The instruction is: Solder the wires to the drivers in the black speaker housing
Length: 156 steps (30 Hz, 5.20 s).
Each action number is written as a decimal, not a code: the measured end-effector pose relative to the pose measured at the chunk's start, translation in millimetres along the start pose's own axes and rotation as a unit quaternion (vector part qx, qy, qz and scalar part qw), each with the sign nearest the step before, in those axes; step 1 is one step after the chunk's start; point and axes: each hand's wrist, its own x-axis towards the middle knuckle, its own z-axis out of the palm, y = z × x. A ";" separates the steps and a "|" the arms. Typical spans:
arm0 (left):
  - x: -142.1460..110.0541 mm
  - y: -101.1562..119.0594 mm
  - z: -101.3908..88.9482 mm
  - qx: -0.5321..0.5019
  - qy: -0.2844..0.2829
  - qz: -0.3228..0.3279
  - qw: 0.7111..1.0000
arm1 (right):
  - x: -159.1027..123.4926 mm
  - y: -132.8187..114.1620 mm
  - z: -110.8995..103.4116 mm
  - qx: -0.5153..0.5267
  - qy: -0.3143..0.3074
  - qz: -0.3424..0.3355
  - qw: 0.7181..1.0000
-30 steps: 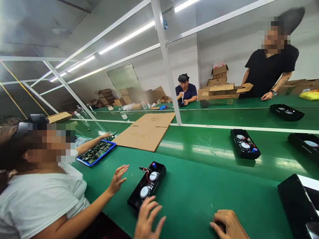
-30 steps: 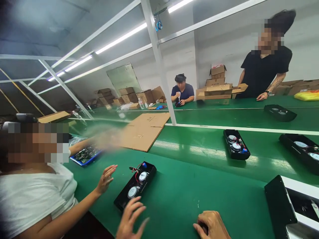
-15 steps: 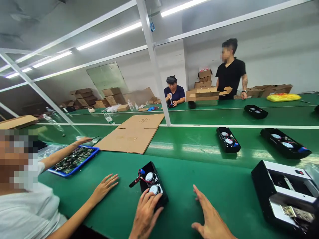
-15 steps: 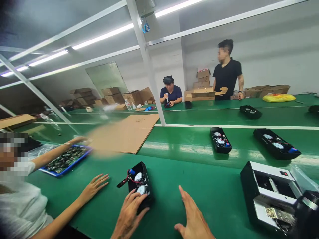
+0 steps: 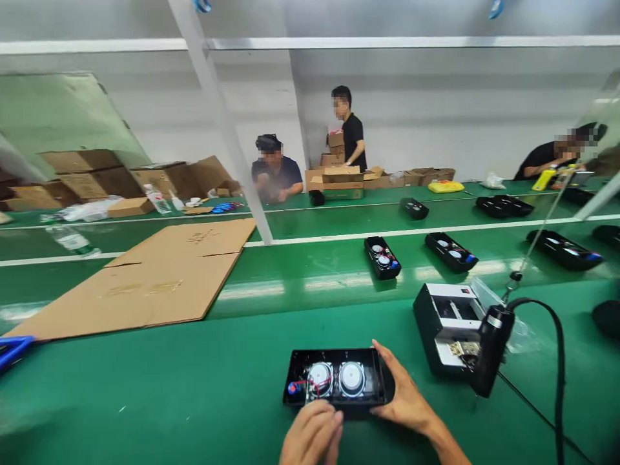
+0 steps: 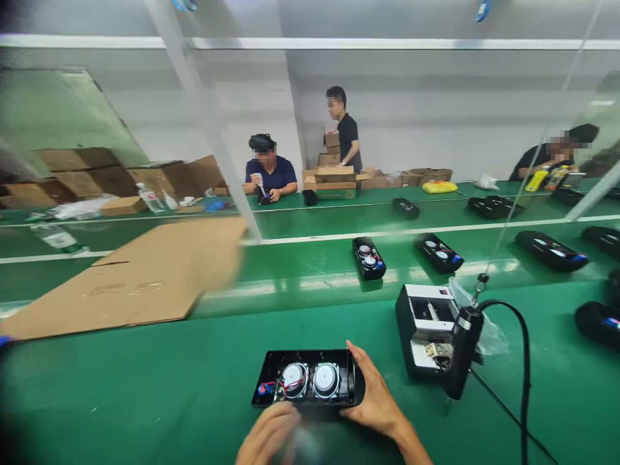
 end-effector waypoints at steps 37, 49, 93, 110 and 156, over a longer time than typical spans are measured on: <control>31.7 -26.5 31.8 -0.068 -0.030 -0.245 0.967 | 15.1 -90.8 -23.0 -0.059 -0.051 -0.068 0.995; 26.4 -37.4 29.0 0.125 -0.261 0.032 0.957 | 26.2 -118.6 -19.3 -0.373 -0.277 -0.088 0.881; 144.6 -84.0 37.5 -0.173 -0.513 -0.153 0.827 | 82.7 -108.1 -12.3 -0.340 -0.242 -0.043 0.908; 43.0 -75.4 56.9 0.012 -0.198 0.158 0.967 | -26.8 -38.9 -155.6 -0.239 0.561 0.062 0.790; 78.1 -55.5 81.0 0.034 -0.262 0.116 0.957 | 26.3 -107.7 -60.3 0.285 0.301 -0.087 0.906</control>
